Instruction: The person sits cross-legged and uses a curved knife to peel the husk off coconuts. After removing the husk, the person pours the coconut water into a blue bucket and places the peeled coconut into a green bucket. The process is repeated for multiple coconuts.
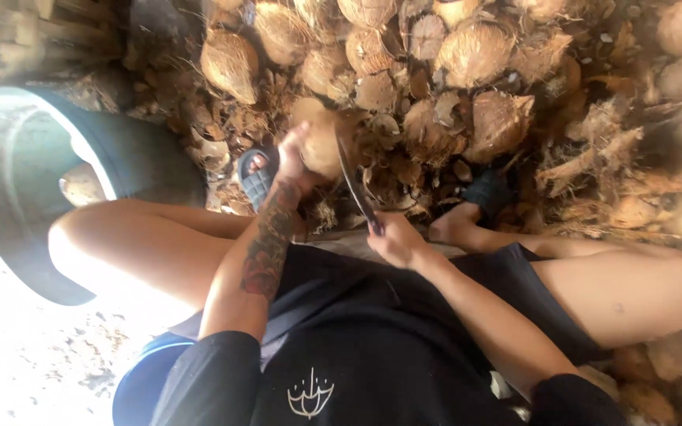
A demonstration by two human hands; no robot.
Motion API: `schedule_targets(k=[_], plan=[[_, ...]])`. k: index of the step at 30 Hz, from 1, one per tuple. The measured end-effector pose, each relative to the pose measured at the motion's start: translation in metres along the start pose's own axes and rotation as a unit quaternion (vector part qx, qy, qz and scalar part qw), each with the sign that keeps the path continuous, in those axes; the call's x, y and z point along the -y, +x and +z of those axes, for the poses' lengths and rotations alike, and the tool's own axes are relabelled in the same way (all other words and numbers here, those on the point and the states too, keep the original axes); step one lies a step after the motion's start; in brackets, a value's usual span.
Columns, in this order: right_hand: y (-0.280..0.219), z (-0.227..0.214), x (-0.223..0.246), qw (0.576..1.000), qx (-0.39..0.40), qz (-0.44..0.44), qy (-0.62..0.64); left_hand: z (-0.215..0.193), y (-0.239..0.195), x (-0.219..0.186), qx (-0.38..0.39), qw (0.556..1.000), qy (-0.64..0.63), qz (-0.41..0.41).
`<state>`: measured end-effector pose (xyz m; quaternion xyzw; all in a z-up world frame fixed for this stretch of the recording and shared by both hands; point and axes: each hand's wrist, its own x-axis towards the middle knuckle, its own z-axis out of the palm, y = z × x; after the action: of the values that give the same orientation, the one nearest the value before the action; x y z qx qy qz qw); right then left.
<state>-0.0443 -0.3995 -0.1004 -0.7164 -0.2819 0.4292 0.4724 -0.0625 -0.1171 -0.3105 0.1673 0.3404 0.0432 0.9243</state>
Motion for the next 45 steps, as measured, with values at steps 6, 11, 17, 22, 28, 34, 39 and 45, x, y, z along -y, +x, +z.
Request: schedule_targets(k=[6,11,17,22,28,34,39,45], plan=[[-0.030,-0.021,0.112,0.972,-0.074,-0.217,-0.054,0.097,-0.089,-0.016,-0.027,0.999,-0.018,0.015],[0.002,-0.006,0.035,0.927,-0.149,-0.343,-0.031,0.093,-0.073,-0.017,-0.014,1.000,-0.022,0.011],[0.006,-0.002,-0.011,0.935,-0.108,0.328,0.080,0.110,-0.087,-0.019,0.038,0.998,-0.039,0.029],[-0.022,-0.032,0.107,0.993,-0.106,-0.032,0.049,0.105,-0.074,-0.024,0.039,0.998,0.008,0.052],[-0.005,-0.025,0.066,0.987,-0.103,-0.120,-0.002,0.096,-0.070,-0.028,-0.020,0.997,0.070,0.000],[0.004,-0.006,0.036,0.986,-0.018,0.155,0.052,0.096,-0.072,-0.021,0.040,0.987,0.150,-0.032],[0.021,0.011,0.028,0.808,0.033,0.094,0.581,0.129,-0.079,-0.015,0.045,0.998,-0.026,0.022],[0.003,-0.026,0.137,0.874,0.030,-0.159,0.459,0.130,-0.076,-0.021,0.119,0.990,-0.019,0.080]])
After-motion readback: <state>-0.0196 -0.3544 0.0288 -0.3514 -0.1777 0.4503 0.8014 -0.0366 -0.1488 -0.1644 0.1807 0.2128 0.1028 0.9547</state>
